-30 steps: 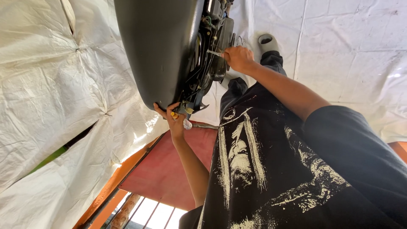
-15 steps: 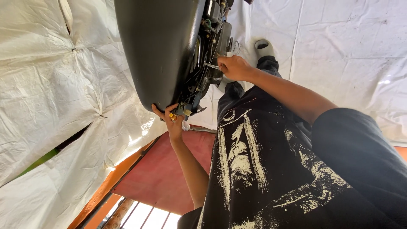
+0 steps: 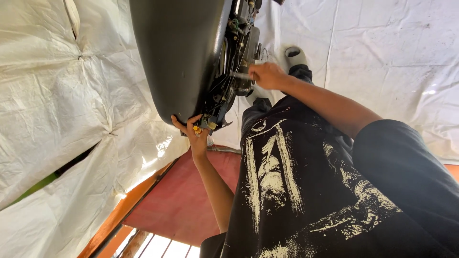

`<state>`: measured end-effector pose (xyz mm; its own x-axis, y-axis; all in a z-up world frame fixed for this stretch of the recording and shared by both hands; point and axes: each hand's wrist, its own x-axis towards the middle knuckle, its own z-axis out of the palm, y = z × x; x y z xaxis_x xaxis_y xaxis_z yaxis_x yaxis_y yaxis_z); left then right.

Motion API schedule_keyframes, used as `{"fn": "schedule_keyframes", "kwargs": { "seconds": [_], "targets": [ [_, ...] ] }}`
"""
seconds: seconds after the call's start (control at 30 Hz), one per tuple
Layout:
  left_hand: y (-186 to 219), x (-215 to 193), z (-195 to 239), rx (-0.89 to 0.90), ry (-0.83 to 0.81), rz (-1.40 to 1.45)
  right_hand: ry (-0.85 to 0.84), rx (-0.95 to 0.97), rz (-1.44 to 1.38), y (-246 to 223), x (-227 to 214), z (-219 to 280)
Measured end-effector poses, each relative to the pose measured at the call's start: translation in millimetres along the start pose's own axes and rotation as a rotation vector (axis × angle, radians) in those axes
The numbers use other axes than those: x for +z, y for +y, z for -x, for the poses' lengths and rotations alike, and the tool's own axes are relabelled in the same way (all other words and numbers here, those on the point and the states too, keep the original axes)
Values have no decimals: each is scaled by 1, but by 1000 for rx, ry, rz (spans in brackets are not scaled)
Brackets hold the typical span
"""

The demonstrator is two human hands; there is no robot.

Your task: The person uses a wrench to tighten bolts on the rear section of a motorcycle, specifically around the seat and tail assembly. They hold the motorcycle body with one hand while turning the wrench with the other to secure the components.

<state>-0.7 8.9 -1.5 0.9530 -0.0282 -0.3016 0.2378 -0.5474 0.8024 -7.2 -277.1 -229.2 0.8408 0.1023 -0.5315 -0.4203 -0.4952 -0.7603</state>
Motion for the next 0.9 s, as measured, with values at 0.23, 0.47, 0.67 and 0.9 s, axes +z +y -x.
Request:
{"fn": "schedule_keyframes", "kwargs": {
  "seconds": [0.23,0.47,0.67,0.9],
  "targets": [
    [15,-19,5,3,-147,-55,-75,163,111,0,7,16],
    [13,-30,5,62,-204,123,-137,205,11,-50,3,65],
    [-35,-25,6,358,-22,66,-138,263,-149,-57,27,69],
    [-94,4,10,258,-311,-107,39,400,-450,-36,68,64]
  ]
}}
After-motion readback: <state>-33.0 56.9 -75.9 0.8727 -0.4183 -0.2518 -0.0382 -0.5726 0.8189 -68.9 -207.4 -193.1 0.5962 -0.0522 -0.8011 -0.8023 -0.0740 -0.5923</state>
